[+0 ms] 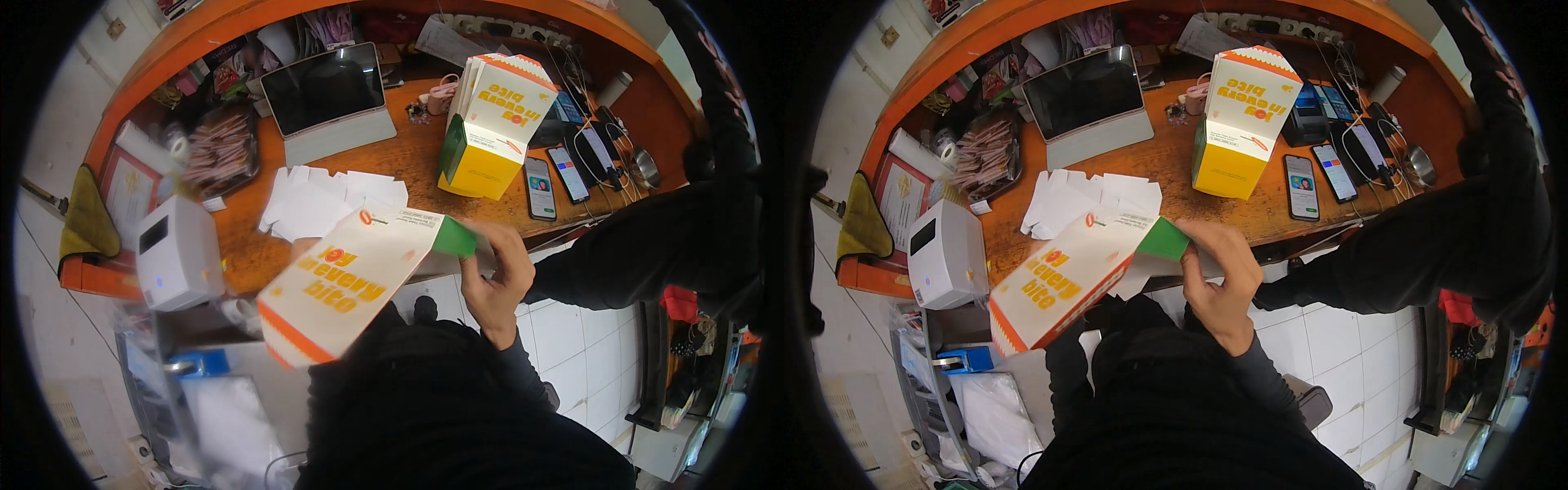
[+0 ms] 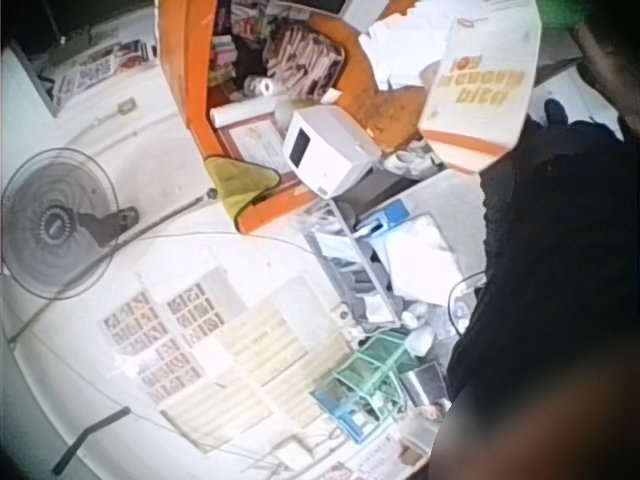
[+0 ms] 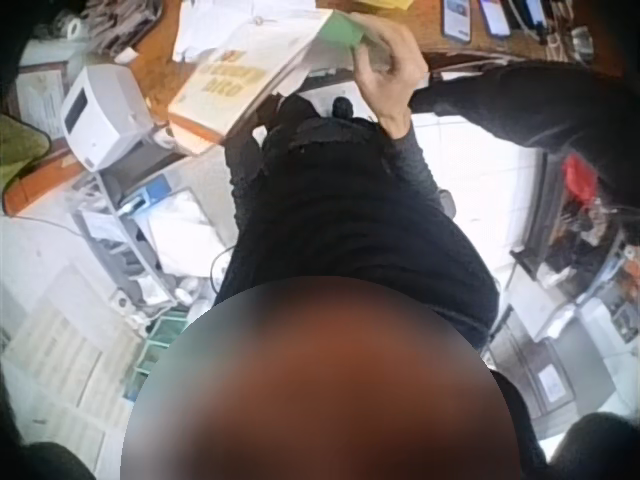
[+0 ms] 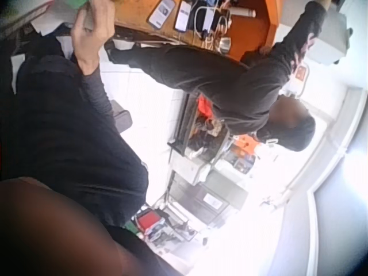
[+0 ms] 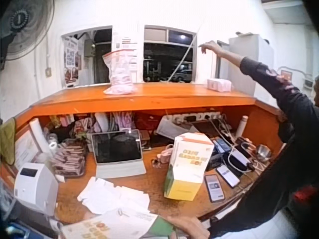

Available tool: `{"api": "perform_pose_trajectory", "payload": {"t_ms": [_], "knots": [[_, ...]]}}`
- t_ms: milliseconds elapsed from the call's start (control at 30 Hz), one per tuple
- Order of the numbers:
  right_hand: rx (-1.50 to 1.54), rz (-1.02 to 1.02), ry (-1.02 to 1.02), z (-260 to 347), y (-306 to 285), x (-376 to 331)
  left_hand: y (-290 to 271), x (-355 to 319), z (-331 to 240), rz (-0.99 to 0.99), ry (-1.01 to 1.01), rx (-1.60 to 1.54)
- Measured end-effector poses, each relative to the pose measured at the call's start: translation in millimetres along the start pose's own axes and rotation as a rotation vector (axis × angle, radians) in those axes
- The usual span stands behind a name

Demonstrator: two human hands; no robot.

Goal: The person folds flat paperboard pieces into small rectangular boxes and stacks them on the counter. The person repeatedly picks up a flat piece, folds the sides and flaps, and places the completed box on top of a growing stack.

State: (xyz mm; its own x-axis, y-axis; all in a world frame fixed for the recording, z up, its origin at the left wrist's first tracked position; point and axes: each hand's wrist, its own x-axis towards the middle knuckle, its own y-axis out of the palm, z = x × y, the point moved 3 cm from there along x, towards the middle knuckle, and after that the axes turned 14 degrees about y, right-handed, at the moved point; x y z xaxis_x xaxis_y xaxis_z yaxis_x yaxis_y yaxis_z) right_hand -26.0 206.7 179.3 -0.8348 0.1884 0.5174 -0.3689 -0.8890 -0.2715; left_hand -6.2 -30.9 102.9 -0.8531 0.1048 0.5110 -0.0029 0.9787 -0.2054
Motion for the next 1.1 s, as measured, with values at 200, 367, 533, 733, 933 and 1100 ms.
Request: {"api": "perform_pose_trajectory", "payload": {"t_ms": [200,367,533,733,933,1100], "knots": [[-0.188,0.107,-0.354,10.4,8.0,-7.7,43.5,7.2,-29.9,-0.152,0.082,-0.442],[0.099,0.187,0.059,4.3,6.9,-7.8,40.7,24.3,-58.4,-0.244,-0.096,-0.059],[0.341,0.312,0.263,0.3,5.8,-12.5,40.7,31.4,-65.9,-0.087,0.122,0.367],[0.477,0.344,0.257,-1.7,12.3,-13.9,43.3,21.5,-39.5,-0.101,0.254,0.156],[0.417,0.318,0.12,6.2,9.4,-13.6,39.8,11.7,-25.8,-0.072,0.315,0.517],[0.05,0.425,-0.069,22.5,13.0,-12.6,38.2,13.1,-19.9,-0.125,0.076,0.366]]}}
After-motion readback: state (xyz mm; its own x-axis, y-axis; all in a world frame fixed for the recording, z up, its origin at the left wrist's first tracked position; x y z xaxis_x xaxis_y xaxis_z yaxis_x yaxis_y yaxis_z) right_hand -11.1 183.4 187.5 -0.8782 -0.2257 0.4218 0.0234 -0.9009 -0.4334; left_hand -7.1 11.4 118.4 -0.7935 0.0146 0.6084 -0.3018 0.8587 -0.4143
